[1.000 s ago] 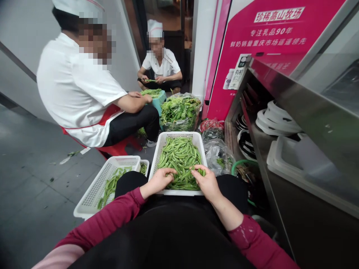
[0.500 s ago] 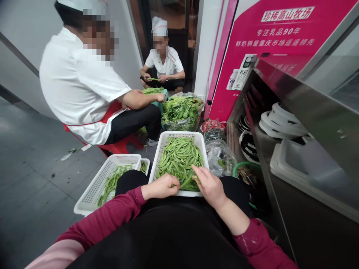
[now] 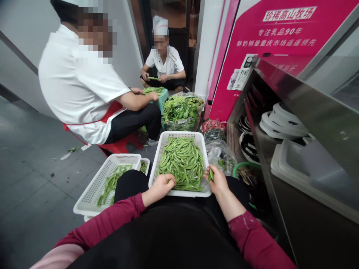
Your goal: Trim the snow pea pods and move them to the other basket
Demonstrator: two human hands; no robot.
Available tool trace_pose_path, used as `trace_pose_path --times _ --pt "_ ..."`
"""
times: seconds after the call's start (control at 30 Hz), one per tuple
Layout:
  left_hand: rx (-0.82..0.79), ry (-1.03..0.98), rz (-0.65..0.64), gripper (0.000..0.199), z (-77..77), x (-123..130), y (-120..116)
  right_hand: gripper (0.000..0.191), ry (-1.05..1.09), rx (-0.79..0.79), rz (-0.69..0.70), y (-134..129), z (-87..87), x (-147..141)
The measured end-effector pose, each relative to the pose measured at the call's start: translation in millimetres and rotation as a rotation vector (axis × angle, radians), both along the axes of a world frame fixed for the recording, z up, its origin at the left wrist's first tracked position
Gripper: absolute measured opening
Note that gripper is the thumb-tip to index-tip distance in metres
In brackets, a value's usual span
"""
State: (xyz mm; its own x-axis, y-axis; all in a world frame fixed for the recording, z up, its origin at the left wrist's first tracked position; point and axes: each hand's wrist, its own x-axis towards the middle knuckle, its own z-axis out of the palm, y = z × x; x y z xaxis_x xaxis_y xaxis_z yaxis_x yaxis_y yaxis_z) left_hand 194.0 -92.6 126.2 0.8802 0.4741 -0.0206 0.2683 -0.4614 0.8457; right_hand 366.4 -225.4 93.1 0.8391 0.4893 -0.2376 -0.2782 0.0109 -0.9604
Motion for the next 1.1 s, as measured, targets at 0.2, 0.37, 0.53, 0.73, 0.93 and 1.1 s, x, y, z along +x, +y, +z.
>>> trace_pose_path --times 0.2,0.37,0.53,0.73,0.93,1.1 --pt "-0.312 0.182 0.057 0.023 -5.9 3.2 2.2 0.016 -1.195 -0.687 0.648 18.5 -2.5 19.1" --pt "-0.399 0.215 0.043 0.018 -5.8 -0.5 -2.5 0.020 -1.601 -0.933 1.002 41.8 -15.6 19.7" --pt "-0.445 0.228 0.030 0.023 -8.1 -5.3 -3.6 0.017 -1.611 -0.890 1.027 44.5 -18.5 29.0" --pt "-0.462 0.267 -0.014 0.040 -8.0 4.0 -4.5 0.015 -1.478 -0.709 0.910 34.8 -12.0 33.9" --pt "-0.472 0.292 -0.012 0.028 -6.0 14.0 -8.1 0.021 -1.633 -0.935 0.966 36.0 -13.7 24.6" --pt "-0.501 0.308 -0.038 0.025 -5.6 9.2 -7.8 0.021 -1.643 -0.958 0.939 43.2 -17.6 13.9"
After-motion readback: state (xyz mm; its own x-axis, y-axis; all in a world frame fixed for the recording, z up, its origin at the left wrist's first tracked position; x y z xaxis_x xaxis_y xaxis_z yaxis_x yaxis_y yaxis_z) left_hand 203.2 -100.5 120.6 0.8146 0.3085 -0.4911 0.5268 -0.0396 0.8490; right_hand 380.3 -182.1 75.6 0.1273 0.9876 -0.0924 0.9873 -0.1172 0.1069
